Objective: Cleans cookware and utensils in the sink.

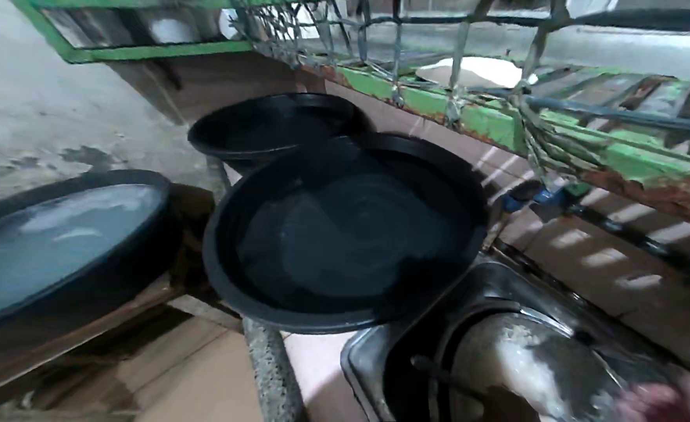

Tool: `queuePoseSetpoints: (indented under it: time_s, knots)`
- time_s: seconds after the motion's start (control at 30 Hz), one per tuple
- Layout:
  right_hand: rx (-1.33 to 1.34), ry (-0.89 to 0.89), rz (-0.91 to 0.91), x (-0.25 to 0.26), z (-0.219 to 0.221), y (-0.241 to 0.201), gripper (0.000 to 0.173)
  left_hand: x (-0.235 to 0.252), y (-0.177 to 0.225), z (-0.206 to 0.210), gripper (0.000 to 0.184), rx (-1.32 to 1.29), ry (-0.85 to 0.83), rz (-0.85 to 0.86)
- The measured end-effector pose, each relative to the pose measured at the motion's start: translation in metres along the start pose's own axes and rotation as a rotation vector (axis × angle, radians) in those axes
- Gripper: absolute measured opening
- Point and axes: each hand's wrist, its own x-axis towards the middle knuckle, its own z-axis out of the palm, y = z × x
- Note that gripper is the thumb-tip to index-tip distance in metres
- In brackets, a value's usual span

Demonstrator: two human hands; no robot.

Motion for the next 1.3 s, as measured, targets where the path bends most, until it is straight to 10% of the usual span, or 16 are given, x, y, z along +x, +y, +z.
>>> queuePoseSetpoints:
  time_s: [0.13, 0.33, 0.8, 1.03, 1.3]
  knots:
    - [-0.568, 0.194, -0.067, -0.016, -0.009, 0.057, 0.029, -0.035, 0.020, -0.045, 0.031, -0.028, 0.022, -0.034]
    - [-1.246, 0.230, -0.262, -0.033, 0.001, 0.082, 0.035, -0.048, 0.045, -0.075, 0.029, 0.053, -0.007, -0.052]
    - [-1.565, 0.270, -0.098, -0.014, 0.018, 0.056, 0.040, -0.045, 0.061, -0.067, 0.033, 0.066, 0.054, -0.026]
    - [-1.103, 0.046, 0.004, -0.012, 0.017, 0.059, 0.022, -0.040, 0.052, -0.066, 0.034, 0.087, 0.036, -0.038]
    - [-1.677, 0.241, -0.128, -0.009, 0.003, 0.039, 0.041, -0.050, 0.070, -0.072, 0.030, 0.149, 0.017, -0.012]
